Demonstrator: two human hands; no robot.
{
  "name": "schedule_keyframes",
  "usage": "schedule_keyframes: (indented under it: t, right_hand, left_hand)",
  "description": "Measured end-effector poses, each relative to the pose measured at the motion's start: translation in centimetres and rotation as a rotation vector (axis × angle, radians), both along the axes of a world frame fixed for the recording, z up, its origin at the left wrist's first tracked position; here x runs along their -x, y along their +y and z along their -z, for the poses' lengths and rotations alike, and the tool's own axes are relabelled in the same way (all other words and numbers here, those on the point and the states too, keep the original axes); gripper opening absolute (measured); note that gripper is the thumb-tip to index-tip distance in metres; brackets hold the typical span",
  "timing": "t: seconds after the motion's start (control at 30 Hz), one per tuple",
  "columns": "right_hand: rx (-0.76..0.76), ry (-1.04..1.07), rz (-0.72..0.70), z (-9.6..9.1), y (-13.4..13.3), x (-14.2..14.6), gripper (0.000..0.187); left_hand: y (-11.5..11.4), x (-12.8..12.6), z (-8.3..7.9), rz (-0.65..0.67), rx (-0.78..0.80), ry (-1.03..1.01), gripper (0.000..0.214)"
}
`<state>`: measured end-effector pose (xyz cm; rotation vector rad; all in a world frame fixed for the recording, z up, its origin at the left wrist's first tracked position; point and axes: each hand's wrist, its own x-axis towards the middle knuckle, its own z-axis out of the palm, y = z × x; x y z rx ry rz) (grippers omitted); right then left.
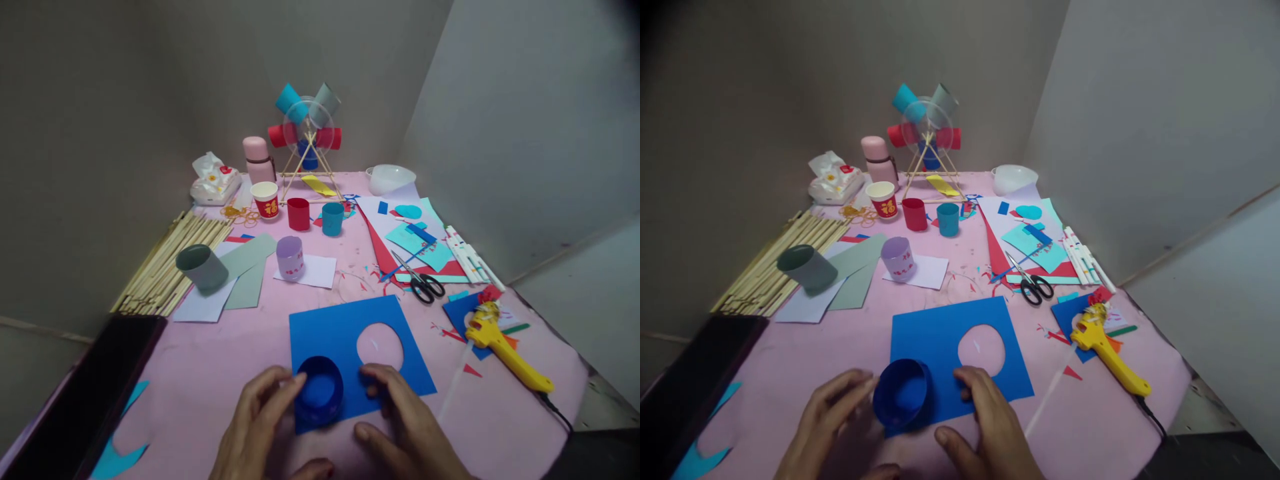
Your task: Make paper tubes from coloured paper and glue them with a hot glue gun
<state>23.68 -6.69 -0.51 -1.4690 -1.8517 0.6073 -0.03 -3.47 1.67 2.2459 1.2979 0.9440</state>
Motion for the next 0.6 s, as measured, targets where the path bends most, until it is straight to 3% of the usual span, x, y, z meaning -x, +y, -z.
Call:
schedule_keyframes:
  t: [0.13,0.27,0.4,0.6]
  right_hand:
    - [0.159,0.083,0.022,1.3,0.3,2.5,0.076]
    - [0.197,0.097,-0.079,1.7,0.3,2.8,0.074]
    - [0.212,0.14,-0.126,1.7,0.2,2.3,0.069]
    - [0.185,0.149,-0.13,1.7,0.2,2.3,0.065]
  left_hand:
    - [1.1,-0.5,1.2,0.072,0.349,-0.103,0.104]
    - [1.8,-1.3,1.6,0.157,0.522,-0.206,0.109]
    - [1.5,-1.2,2.2,0.166,0.547,-0.167,0.102]
    - [1.4,-1.2,2.8,0.178,0.375,-0.115,0.096]
